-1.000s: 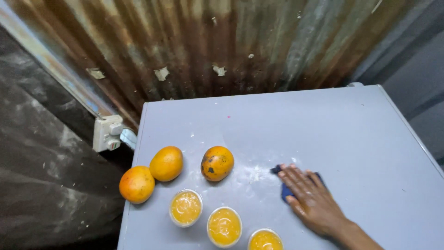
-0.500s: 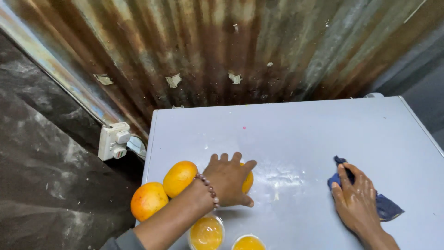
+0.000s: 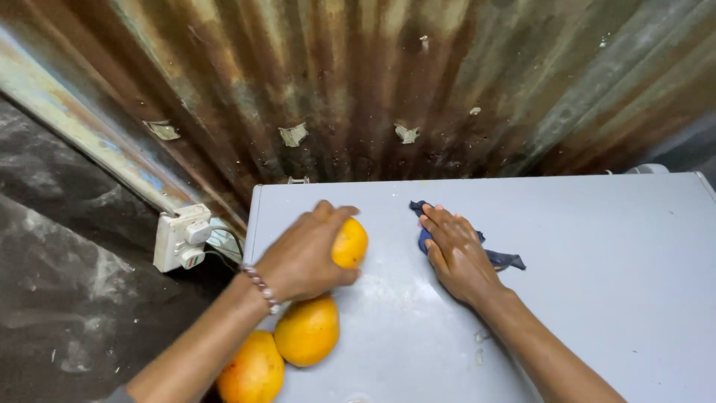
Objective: Cleaning the top surface of a refrigerator by wiping it with a cloth, rinsing the cloth in a bucket of water, and moving oranges and juice cups.
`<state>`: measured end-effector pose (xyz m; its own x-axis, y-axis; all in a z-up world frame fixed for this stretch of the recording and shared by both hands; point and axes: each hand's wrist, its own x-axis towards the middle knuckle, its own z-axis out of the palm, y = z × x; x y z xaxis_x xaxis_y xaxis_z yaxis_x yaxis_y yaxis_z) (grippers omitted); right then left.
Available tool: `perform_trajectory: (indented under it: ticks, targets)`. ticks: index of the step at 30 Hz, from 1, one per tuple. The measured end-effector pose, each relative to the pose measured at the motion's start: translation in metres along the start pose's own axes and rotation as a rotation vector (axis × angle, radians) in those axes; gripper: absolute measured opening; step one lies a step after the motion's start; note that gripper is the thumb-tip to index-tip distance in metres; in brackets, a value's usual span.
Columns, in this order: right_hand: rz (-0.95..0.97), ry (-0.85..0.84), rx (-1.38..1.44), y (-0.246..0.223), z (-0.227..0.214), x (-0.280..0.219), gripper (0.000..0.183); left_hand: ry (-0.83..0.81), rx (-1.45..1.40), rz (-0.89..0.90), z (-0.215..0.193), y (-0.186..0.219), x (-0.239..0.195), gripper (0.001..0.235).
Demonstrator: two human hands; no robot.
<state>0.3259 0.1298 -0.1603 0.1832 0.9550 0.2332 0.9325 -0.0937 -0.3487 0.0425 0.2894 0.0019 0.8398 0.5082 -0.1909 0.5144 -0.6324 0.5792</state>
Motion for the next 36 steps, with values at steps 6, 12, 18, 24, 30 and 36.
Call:
perform_trajectory:
  ticks: [6, 12, 18, 24, 30, 36]
  targets:
    - [-0.117, -0.047, -0.006, -0.011, -0.017, -0.019, 0.049, 0.148, -0.11, -0.221, -0.029, -0.046, -0.028, 0.095]
    - [-0.077, -0.042, 0.215, -0.044, -0.005, -0.018, 0.05, 0.208, -0.102, -0.351, 0.018, -0.119, -0.035, 0.111]
    - [0.112, 0.051, 0.12, -0.014, 0.001, 0.002, 0.047, 0.281, -0.203, -0.333, 0.038, -0.144, -0.045, 0.118]
    - [0.064, -0.023, 0.058, -0.016, -0.01, -0.01, 0.046, 0.44, -0.376, -0.285, 0.058, -0.171, -0.048, 0.126]
    - [0.043, -0.088, -0.042, -0.033, -0.02, -0.018, 0.051, 0.638, -0.566, -0.18, 0.087, -0.189, -0.055, 0.109]
    - [0.077, -0.085, 0.068, -0.042, -0.017, -0.01, 0.039, 0.803, -0.552, -0.143, 0.106, -0.186, -0.056, 0.104]
